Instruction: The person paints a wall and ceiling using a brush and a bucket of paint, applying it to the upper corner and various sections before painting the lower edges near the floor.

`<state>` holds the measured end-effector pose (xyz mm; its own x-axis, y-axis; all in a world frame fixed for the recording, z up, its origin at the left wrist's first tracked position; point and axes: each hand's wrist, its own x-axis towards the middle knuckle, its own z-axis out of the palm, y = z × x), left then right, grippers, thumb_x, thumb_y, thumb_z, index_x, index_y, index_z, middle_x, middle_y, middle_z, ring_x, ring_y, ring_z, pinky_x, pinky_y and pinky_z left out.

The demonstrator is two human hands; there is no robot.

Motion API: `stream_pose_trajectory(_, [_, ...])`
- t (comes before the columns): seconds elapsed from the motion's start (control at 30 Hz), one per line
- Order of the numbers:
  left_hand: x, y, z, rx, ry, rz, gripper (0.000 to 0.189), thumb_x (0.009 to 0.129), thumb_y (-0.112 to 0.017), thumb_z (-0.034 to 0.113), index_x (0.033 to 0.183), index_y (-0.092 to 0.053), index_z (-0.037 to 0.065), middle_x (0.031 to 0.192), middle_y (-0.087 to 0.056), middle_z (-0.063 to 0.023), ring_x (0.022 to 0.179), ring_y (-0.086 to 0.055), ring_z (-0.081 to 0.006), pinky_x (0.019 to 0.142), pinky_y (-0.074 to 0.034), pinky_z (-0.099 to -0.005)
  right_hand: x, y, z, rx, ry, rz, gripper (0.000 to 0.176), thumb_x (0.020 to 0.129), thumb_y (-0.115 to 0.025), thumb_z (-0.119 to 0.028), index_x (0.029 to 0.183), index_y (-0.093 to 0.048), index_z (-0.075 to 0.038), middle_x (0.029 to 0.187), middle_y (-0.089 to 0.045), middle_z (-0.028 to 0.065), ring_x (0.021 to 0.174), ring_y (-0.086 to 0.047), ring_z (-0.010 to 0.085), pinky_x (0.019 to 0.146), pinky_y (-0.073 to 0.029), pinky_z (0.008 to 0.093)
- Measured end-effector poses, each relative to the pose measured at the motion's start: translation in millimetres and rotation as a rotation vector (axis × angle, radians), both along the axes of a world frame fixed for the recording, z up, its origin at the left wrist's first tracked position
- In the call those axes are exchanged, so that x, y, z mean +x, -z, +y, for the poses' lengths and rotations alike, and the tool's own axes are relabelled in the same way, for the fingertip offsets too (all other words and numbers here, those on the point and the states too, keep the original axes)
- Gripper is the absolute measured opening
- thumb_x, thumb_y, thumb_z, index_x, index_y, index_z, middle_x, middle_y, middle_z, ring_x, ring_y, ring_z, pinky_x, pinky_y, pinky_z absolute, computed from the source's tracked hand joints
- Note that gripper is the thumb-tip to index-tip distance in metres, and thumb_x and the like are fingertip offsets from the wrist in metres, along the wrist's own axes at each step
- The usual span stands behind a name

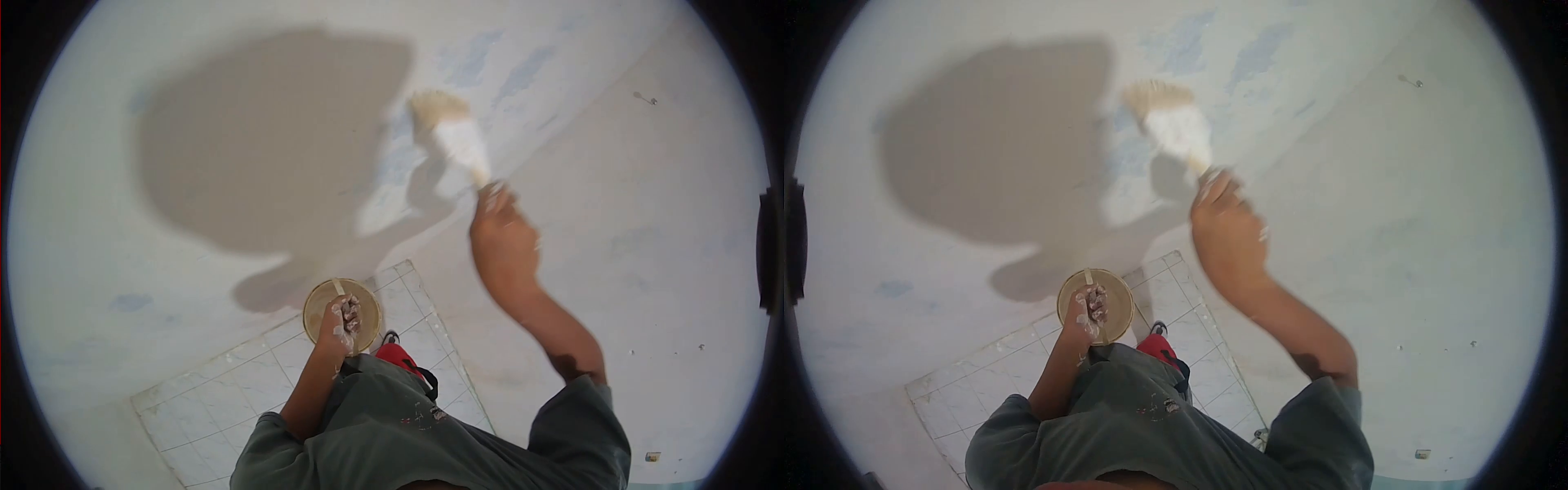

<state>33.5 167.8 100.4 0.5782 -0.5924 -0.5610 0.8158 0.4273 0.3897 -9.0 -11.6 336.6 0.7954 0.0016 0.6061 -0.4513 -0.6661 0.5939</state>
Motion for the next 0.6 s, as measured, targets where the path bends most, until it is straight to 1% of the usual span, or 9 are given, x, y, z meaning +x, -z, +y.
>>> stream_pose_trajectory(0.03, [-0.2, 0.6, -0.9, 0.010, -0.006, 0.007, 0.017, 0.077, -0.050, 0.025, 0.068, -0.047, 0.010, 0.047, -0.031, 0.0041, 0.036, -0.027, -0.0091, 0.036, -0.022, -0.0230, 1.8, 24.1, -0.3, 0.074, -0.105, 0.141, 0.009, 0.078, -0.049, -0.009, 0.071, -0.048, -0.002, 0.057, -0.047, 0.0035, 0.043, -0.054, 0.0110, 0.034, -0.043, 0.0232])
stream_pose_trajectory(0.07, [-0.2, 1.4, -0.2, 0.024, -0.006, 0.015, 0.017, 0.077, -0.050, 0.025, 0.068, -0.047, 0.010, 0.047, -0.031, 0.0039, 0.036, -0.027, -0.0091, 0.036, -0.022, -0.0231, 7.7, 42.8, 14.1, 0.197, -0.089, 0.250, 0.013, 0.082, -0.047, -0.009, 0.075, -0.050, 0.001, 0.059, -0.049, 0.0078, 0.046, -0.055, 0.0135, 0.036, -0.044, 0.0257])
stream_pose_trajectory(0.1, [-0.6, 3.9, 0.8, 0.033, -0.008, 0.002, 0.017, 0.077, -0.050, 0.025, 0.068, -0.047, 0.010, 0.047, -0.031, 0.0039, 0.036, -0.027, -0.0091, 0.036, -0.022, -0.0231, 10.5, 62.3, 18.7, 0.107, -0.097, 0.333, 0.013, 0.081, -0.046, -0.009, 0.070, -0.048, -0.002, 0.058, -0.049, 0.0059, 0.046, -0.056, 0.0119, 0.035, -0.044, 0.0243])
stream_pose_trajectory(0.13, [0.2, 6.4, 0.2, 0.032, -0.006, 0.022, 0.017, 0.077, -0.050, 0.025, 0.069, -0.047, 0.011, 0.047, -0.031, 0.0038, 0.036, -0.027, -0.0092, 0.037, -0.022, -0.0233, 11.3, 71.7, 25.2, 0.115, -0.097, 0.315, 0.013, 0.081, -0.046, -0.009, 0.070, -0.048, -0.002, 0.058, -0.049, 0.0059, 0.046, -0.056, 0.0119, 0.035, -0.044, 0.0243])
stream_pose_trajectory(0.2, [2.2, 2.5, -0.5, 0.033, 0.017, 0.024, 0.017, 0.077, -0.050, 0.025, 0.069, -0.047, 0.011, 0.047, -0.031, 0.0037, 0.037, -0.027, -0.0092, 0.037, -0.022, -0.0235, 10.9, 79.6, 33.4, 0.307, -0.169, 0.304, 0.013, 0.079, -0.047, -0.009, 0.069, -0.048, -0.001, 0.058, -0.049, 0.0057, 0.046, -0.057, 0.0132, 0.036, -0.045, 0.0241])
stream_pose_trajectory(0.33, [-0.1, 2.6, 1.2, 0.052, 0.054, 0.007, 0.018, 0.078, -0.051, 0.026, 0.069, -0.048, 0.011, 0.046, -0.030, 0.0038, 0.036, -0.028, -0.0096, 0.038, -0.023, -0.0241, 12.1, 96.7, 35.5, 0.309, -0.263, 0.331, 0.012, 0.077, -0.049, -0.009, 0.068, -0.047, 0.000, 0.057, -0.050, 0.0076, 0.046, -0.058, 0.0155, 0.035, -0.046, 0.0245])
stream_pose_trajectory(0.4, [4.2, 2.5, 0.9, 0.059, 0.067, -0.015, 0.018, 0.078, -0.051, 0.026, 0.069, -0.047, 0.011, 0.046, -0.030, 0.0040, 0.036, -0.028, -0.0097, 0.038, -0.023, -0.0243, 18.6, 108.7, 35.0, 0.531, -0.335, 0.355, 0.009, 0.074, -0.050, -0.007, 0.072, -0.048, 0.001, 0.060, -0.053, 0.0116, 0.046, -0.059, 0.0192, 0.036, -0.047, 0.0276])
stream_pose_trajectory(0.5, [2.3, -1.9, 1.7, 0.026, 0.072, 0.019, 0.018, 0.081, -0.046, 0.024, 0.071, -0.047, 0.009, 0.046, -0.030, 0.0040, 0.036, -0.029, -0.0095, 0.036, -0.024, -0.0230, 25.1, 112.0, 15.1, 0.604, -0.367, 0.372, 0.012, 0.072, -0.051, -0.007, 0.077, -0.049, 0.003, 0.065, -0.055, 0.0147, 0.050, -0.060, 0.0245, 0.040, -0.048, 0.0329])
stream_pose_trajectory(0.6, [2.0, -4.0, 2.9, -0.003, 0.070, 0.043, 0.017, 0.080, -0.046, 0.024, 0.072, -0.047, 0.009, 0.046, -0.031, 0.0041, 0.036, -0.029, -0.0092, 0.036, -0.025, -0.0228, 35.9, 80.4, -30.4, 0.637, -0.334, 0.415, 0.012, 0.076, -0.046, -0.008, 0.082, -0.051, 0.001, 0.068, -0.056, 0.0155, 0.056, -0.060, 0.0293, 0.045, -0.049, 0.0408])
